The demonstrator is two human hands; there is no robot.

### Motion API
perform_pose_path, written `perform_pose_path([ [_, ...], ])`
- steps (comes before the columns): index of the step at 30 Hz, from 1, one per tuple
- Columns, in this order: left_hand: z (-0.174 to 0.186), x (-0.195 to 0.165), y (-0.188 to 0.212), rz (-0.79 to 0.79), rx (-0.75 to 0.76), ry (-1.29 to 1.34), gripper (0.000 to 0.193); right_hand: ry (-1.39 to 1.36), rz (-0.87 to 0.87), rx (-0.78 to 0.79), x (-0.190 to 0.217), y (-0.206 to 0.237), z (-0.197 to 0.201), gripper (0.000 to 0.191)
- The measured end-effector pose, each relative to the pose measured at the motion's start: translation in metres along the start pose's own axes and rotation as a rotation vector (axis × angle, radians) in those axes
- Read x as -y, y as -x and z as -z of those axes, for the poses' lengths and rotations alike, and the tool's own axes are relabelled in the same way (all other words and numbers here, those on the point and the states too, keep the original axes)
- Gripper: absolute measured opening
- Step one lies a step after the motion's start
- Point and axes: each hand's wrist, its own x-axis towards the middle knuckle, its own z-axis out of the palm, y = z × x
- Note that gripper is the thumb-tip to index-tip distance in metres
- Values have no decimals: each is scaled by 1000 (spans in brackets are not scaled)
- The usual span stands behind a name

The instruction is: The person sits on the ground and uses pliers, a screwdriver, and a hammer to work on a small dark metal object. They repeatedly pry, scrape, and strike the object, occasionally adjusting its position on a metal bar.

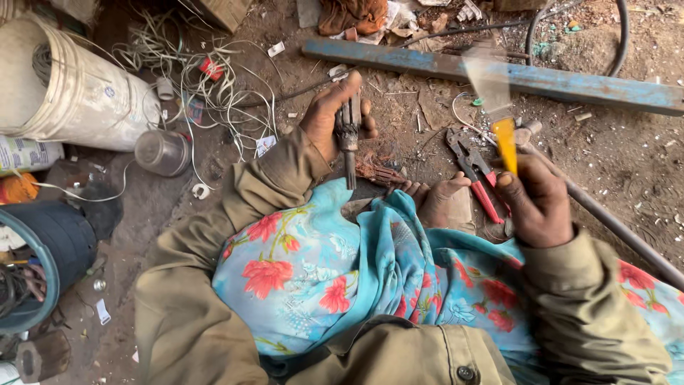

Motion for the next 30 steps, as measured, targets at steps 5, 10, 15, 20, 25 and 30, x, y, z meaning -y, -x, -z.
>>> perform_pose_path([
  [5,-2,14,-2,14,197,203,20,-360,67,-108,-1,8,-23,26],
  [10,-6,9,3,-78,225,337,30,330,-70,54,19,3,-31,28],
  [15,-7,8,6,-96,239,407,27,367,48,101,12,7,-52,22],
  [20,-1,9,1,-155,171,386,24,196,-34,239,-1,8,-55,22],
  [25,2,6,3,-190,97,322,25,138,-134,354,-9,12,-61,36],
  [30,-7,4,8,-271,92,179,29,-144,-387,398,-20,21,-71,38],
])
